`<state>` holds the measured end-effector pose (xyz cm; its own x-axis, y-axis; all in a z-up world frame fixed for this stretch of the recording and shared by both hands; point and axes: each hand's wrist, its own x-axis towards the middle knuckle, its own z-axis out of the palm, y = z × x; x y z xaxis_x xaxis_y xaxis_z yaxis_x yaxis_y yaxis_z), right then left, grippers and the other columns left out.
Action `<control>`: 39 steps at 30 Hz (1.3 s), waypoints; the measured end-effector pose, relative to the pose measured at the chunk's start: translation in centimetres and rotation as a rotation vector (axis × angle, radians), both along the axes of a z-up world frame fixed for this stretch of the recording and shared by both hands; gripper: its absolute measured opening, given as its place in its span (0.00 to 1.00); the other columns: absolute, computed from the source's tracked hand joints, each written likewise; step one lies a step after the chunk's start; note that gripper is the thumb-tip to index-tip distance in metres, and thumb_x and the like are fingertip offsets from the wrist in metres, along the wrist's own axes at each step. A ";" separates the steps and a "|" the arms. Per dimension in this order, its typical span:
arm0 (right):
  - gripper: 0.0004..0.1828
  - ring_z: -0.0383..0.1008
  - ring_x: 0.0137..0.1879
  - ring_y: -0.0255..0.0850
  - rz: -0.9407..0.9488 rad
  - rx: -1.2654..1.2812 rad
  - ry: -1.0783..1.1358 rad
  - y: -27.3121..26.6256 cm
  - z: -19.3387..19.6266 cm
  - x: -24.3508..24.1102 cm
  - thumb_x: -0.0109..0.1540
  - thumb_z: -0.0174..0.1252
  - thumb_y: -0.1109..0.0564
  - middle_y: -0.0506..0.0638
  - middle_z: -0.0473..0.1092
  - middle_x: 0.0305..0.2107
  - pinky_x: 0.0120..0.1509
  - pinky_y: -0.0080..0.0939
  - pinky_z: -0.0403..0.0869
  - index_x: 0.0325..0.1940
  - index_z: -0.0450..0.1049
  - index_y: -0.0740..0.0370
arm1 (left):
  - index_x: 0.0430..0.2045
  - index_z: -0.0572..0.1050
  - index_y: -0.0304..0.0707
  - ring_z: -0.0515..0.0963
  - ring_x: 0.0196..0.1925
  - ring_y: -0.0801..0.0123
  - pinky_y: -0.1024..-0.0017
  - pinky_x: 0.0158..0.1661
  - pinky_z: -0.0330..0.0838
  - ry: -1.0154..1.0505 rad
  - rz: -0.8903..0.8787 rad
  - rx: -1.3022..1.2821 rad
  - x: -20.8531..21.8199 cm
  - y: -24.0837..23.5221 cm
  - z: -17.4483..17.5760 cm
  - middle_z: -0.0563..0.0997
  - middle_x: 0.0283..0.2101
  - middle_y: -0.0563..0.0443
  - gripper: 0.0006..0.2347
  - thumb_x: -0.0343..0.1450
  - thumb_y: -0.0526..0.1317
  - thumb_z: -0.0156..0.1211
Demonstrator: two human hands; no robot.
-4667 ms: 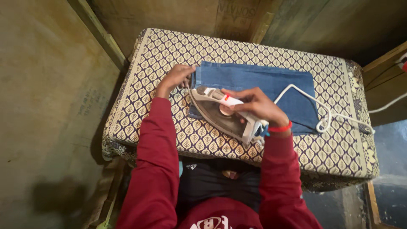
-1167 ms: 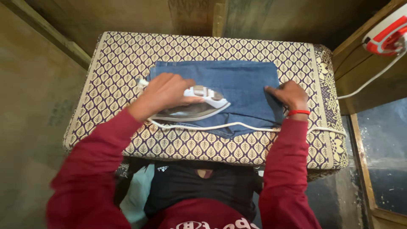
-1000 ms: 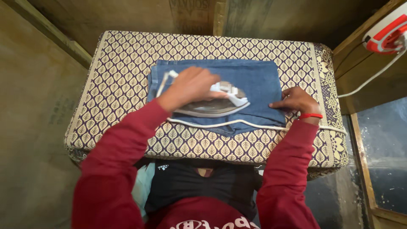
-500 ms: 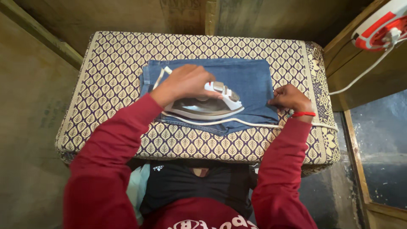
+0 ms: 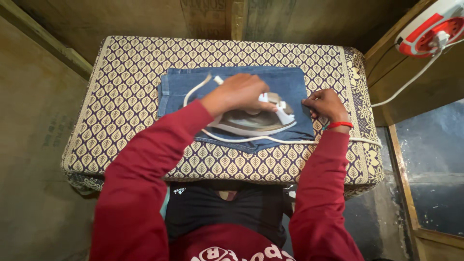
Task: The person irons a pair of jeans on an ironing board using an iron, pressing the fabric and moving the iron across different sections, and then folds the jeans by hand.
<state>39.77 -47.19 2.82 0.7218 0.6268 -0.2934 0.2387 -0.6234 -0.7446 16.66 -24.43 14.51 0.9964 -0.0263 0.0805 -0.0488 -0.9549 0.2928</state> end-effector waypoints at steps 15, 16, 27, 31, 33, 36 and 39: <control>0.07 0.71 0.23 0.31 0.038 0.085 -0.154 -0.5 -2.4 1.9 0.60 0.63 0.59 0.49 0.75 0.20 0.26 0.35 0.69 0.35 0.82 0.66 | 0.27 0.84 0.41 0.83 0.35 0.42 0.50 0.36 0.75 -0.041 -0.064 -0.036 4.7 -3.5 -1.5 0.83 0.31 0.38 0.29 0.61 0.71 0.62; 0.07 0.71 0.23 0.31 0.040 0.090 -0.121 -0.5 -2.4 1.9 0.60 0.64 0.59 0.48 0.75 0.20 0.26 0.34 0.69 0.35 0.82 0.66 | 0.28 0.84 0.41 0.83 0.35 0.42 0.50 0.35 0.75 -0.045 -0.079 -0.042 4.8 -3.4 -1.6 0.83 0.31 0.38 0.30 0.60 0.71 0.62; 0.12 0.69 0.21 0.33 -0.005 0.084 0.063 -0.3 -0.6 0.7 0.63 0.65 0.58 0.50 0.71 0.18 0.25 0.35 0.66 0.30 0.78 0.72 | 0.29 0.84 0.41 0.83 0.35 0.43 0.49 0.35 0.74 0.012 -0.085 -0.037 2.9 -3.0 -0.8 0.83 0.31 0.38 0.29 0.58 0.70 0.65; 0.07 0.69 0.24 0.31 0.046 0.079 -0.072 -0.6 -1.5 1.5 0.61 0.64 0.60 0.48 0.74 0.19 0.28 0.35 0.68 0.34 0.81 0.68 | 0.29 0.84 0.42 0.83 0.36 0.44 0.51 0.36 0.75 -0.027 -0.109 -0.067 4.9 -5.0 -1.3 0.84 0.32 0.40 0.29 0.58 0.70 0.65; 0.05 0.70 0.25 0.30 0.077 0.097 -0.146 -0.8 -1.7 1.7 0.60 0.63 0.61 0.47 0.75 0.20 0.30 0.34 0.70 0.36 0.82 0.67 | 0.29 0.84 0.41 0.83 0.36 0.43 0.51 0.36 0.75 -0.036 -0.137 -0.068 5.0 -5.2 -1.5 0.84 0.32 0.40 0.30 0.58 0.71 0.65; 0.08 0.68 0.23 0.31 0.031 0.102 0.029 -0.6 -1.5 1.8 0.62 0.64 0.59 0.48 0.73 0.20 0.27 0.35 0.66 0.34 0.81 0.68 | 0.29 0.84 0.39 0.83 0.37 0.43 0.51 0.38 0.75 -0.002 -0.126 -0.019 4.2 -4.4 -1.3 0.83 0.32 0.38 0.29 0.60 0.70 0.65; 0.10 0.68 0.21 0.33 -0.017 0.109 0.123 -0.6 -1.2 1.3 0.63 0.64 0.59 0.49 0.71 0.19 0.25 0.35 0.68 0.32 0.78 0.70 | 0.30 0.84 0.40 0.83 0.37 0.43 0.50 0.36 0.74 0.060 -0.070 -0.025 2.1 -2.4 -0.8 0.83 0.32 0.39 0.28 0.59 0.68 0.65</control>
